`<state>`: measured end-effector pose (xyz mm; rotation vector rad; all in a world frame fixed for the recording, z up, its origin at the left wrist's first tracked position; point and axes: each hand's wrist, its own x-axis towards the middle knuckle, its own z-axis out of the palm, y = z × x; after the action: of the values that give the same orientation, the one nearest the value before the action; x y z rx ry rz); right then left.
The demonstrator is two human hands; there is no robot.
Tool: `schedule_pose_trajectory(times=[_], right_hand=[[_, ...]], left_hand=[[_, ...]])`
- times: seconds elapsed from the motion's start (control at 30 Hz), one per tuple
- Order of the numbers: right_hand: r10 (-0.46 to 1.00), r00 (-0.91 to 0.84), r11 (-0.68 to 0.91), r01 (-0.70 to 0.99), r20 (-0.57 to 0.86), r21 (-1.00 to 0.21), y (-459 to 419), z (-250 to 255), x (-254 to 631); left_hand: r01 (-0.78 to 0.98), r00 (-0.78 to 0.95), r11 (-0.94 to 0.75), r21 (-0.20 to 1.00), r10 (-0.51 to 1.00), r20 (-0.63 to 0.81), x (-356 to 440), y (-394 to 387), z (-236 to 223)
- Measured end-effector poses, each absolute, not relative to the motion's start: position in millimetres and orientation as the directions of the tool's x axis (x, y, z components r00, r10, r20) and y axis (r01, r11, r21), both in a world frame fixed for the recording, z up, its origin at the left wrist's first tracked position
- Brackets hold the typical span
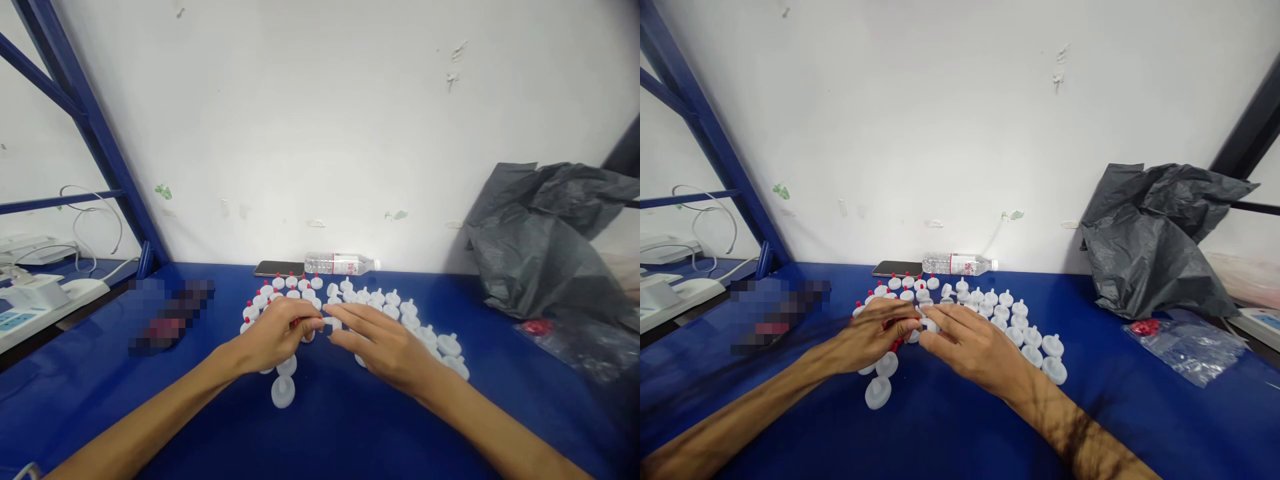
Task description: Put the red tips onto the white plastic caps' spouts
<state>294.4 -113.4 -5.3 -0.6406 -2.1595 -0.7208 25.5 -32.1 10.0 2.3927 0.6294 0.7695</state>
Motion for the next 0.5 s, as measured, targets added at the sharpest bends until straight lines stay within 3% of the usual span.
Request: schedule_pose_trajectory(times=[0.13, 0.27, 0.33, 0.43, 0.5], right_hand=[[0.276, -0.538, 0.711, 0.672, 0.797, 0.207, -110, -1, 289], [0.346, -0.524, 0.692, 0.703, 0.779, 0.166, -110, 0, 290], [0.350, -0.538, 0.690, 0.702, 0.767, 0.178, -108, -1, 293], [0.345, -0.540, 0.674, 0.712, 0.768, 0.197, -104, -4, 296], [0.345, -0.543, 0.672, 0.712, 0.766, 0.203, -101, -6, 298]], left_hand=[[0.192, 0.636, -0.656, 0.730, 0.650, 0.417, 26, -23, 12], [0.189, 0.385, -0.545, 0.817, 0.806, 0.449, 16, -8, 15], [0.422, 0.254, -0.562, 0.711, 0.826, 0.503, 8, -1, 21], [0.853, 0.171, -0.386, 0.353, 0.843, 0.509, -6, 6, 37], [0.938, 0.167, -0.278, 0.208, 0.886, 0.432, -14, 10, 48]])
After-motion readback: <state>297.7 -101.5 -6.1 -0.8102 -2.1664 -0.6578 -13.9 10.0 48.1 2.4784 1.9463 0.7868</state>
